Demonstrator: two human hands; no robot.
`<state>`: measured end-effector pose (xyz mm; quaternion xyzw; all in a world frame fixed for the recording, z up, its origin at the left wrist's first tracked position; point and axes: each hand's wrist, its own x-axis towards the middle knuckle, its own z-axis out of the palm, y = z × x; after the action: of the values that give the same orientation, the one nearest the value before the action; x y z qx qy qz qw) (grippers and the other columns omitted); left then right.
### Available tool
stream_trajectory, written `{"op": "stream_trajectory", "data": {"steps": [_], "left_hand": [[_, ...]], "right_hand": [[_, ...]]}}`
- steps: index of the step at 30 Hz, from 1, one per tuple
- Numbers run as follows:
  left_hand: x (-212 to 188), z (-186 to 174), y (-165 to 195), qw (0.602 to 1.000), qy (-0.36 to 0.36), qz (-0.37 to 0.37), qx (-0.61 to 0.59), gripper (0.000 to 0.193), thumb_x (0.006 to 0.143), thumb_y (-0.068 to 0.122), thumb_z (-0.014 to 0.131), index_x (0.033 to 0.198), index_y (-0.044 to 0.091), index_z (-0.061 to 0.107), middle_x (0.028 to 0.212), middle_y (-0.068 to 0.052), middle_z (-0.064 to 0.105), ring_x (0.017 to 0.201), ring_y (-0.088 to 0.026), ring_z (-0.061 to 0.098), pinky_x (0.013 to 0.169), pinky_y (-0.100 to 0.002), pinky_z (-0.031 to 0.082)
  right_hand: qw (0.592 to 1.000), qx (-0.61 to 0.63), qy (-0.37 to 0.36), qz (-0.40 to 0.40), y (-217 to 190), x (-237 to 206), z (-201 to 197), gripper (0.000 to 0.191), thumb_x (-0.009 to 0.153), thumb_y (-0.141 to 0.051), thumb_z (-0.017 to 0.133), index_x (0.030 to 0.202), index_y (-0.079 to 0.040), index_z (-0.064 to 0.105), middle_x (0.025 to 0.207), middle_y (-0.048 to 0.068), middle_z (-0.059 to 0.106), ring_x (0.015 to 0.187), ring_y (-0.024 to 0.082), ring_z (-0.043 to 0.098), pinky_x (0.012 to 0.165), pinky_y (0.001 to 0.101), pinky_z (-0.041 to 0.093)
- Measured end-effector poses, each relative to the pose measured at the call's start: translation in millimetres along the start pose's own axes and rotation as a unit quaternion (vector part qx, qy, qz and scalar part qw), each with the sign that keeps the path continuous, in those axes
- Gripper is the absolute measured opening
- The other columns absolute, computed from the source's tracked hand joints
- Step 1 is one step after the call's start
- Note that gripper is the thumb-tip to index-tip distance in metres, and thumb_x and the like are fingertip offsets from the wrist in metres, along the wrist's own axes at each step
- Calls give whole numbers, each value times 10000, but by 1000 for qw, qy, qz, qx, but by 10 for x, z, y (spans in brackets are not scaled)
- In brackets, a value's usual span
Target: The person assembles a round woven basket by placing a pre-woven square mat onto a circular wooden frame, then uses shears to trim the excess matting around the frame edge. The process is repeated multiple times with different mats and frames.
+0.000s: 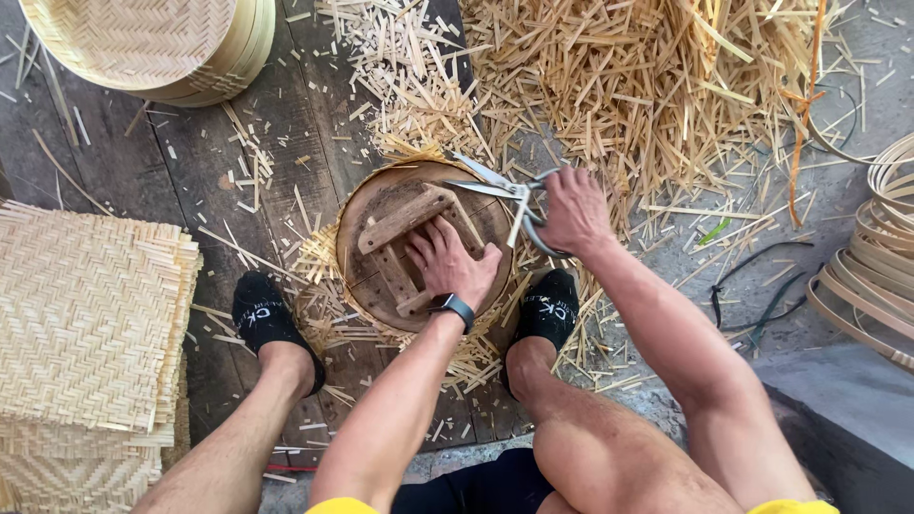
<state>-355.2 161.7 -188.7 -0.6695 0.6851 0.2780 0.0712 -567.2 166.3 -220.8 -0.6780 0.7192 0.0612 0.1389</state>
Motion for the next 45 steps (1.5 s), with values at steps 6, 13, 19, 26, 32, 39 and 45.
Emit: {"op": "stream_trajectory", "data": {"steps": [6,13,19,26,32,39,45], "left_hand": [[-6,17,-322,992,-67,102,27,1094,725,499,665,1551,-61,216,1569,-340,272,1479,-538,143,1232,-622,5],[-9,71,-439,974,-18,218,65,1084,718,474,681,1510,-117,236,1553,-365,302,1463,-581,178,1222,-624,30],[-21,-72,-668,947,-73,294,104,1055,708,450,703,1500,-90,262,1549,-341,315,1459,-565,196,1242,-608,65],[-19,-107,-715,926,-79,351,114,1076,675,428,744,1487,-99,274,1541,-333,334,1449,-549,239,1233,-579,103],[11,-246,-863,892,-128,403,162,1072,649,397,803,1499,-40,318,1554,-272,359,1480,-482,256,1255,-551,113],[34,-292,-866,869,-163,428,188,1148,583,428,867,1494,-15,327,1560,-240,359,1485,-436,252,1252,-530,113],[-22,-336,-931,838,-209,388,322,1134,664,460,856,1570,104,275,1656,-178,258,1576,-377,151,1291,-602,35]], "right_hand": [[973,74,-192,107,84,-92,-142,546,1072,-485,450,1272,-9,628,1227,200,652,1044,289,680,923,438,572],[997,-29,68,12,-39,51,41,565,729,-444,689,1074,3,682,958,202,657,849,287,639,709,397,568],[991,34,-115,52,187,-60,62,386,1020,-371,562,1200,-50,677,1044,179,676,904,242,666,783,417,566],[996,-44,82,-2,-44,147,153,516,718,-384,673,1064,-1,685,961,182,666,846,265,654,685,388,576],[995,38,-89,25,300,10,112,362,1004,-305,486,1116,-27,690,1033,178,686,873,257,680,749,442,584],[989,-58,108,-79,108,148,165,707,759,-651,608,981,14,694,929,199,679,828,303,645,710,488,573],[982,16,-183,44,156,269,74,373,1052,-346,485,1142,-55,700,1001,167,718,873,252,684,754,411,571]]}}
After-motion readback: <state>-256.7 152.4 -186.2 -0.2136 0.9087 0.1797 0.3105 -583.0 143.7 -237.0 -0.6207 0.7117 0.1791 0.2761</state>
